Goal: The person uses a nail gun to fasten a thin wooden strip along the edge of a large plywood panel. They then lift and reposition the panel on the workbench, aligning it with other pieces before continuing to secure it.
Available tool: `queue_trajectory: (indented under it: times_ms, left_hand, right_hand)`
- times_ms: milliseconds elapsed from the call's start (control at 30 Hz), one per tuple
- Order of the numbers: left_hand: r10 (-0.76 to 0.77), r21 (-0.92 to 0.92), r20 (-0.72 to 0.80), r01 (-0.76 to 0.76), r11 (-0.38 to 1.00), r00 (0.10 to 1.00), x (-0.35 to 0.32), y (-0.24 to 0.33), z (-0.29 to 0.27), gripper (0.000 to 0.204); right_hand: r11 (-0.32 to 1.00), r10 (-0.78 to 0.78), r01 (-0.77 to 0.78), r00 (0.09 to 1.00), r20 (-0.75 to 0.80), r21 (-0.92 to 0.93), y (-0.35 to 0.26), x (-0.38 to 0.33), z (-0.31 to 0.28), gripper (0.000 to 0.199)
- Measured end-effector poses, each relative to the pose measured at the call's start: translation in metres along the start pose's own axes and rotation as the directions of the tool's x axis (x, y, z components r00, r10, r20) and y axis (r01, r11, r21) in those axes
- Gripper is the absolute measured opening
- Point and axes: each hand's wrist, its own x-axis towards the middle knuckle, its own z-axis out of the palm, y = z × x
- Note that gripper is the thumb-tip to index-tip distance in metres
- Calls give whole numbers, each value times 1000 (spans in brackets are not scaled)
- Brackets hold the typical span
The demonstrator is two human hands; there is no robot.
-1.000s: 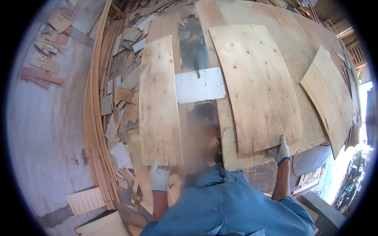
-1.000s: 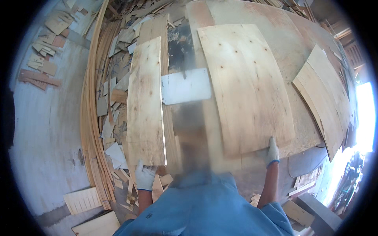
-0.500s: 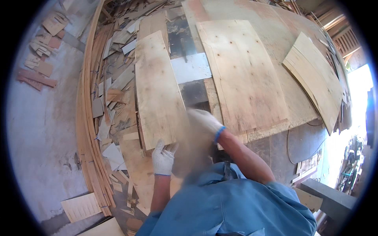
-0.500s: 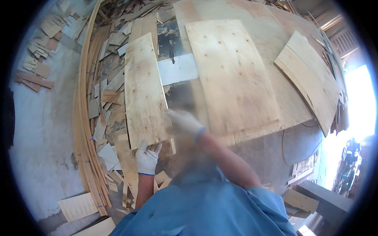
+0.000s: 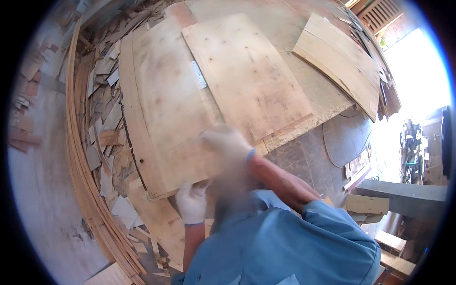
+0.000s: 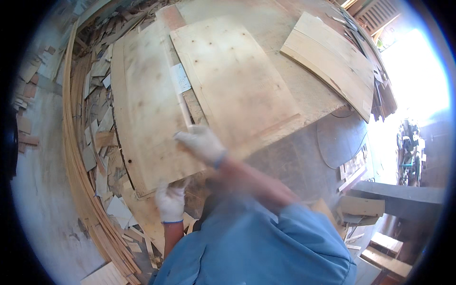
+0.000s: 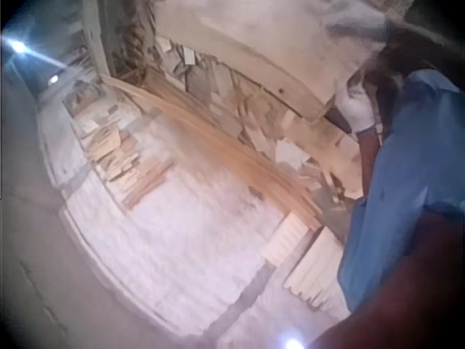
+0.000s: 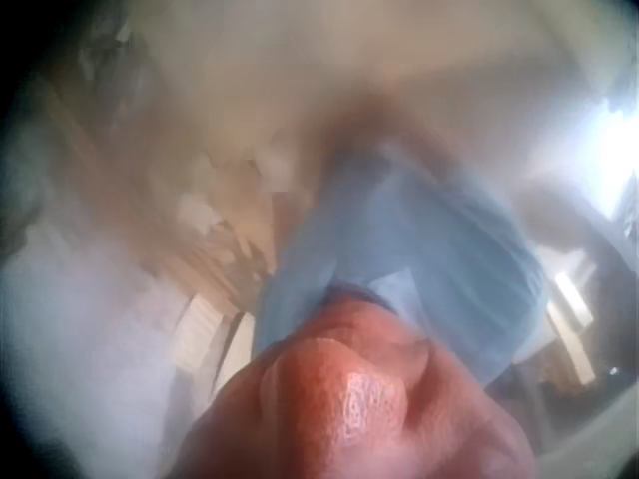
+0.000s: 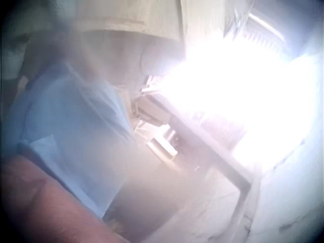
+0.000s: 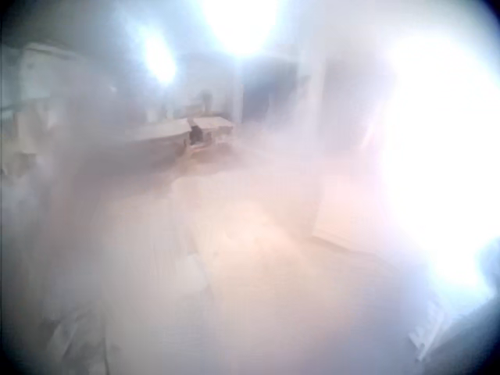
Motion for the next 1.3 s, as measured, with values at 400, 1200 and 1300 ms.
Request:
queue_trajectory:
  times_ms: [400,1200,1300]
  left_hand:
    - [117,762,149,-189,620,982,128,-96,79,24]
    - [-181,447,-345,331,831,921,172,-110,102,38]
    - [-202,354,-339,324,877,919,171,-86,102,40]
  right_hand:
    - [978,205,-117,681,-703,172,45,-34,-421,41]
    - [744,192,-522,765,-614,-418,140,-7,-369,47]
    - [746,358,-600,728,-585,-290,126,-10,-369,49]
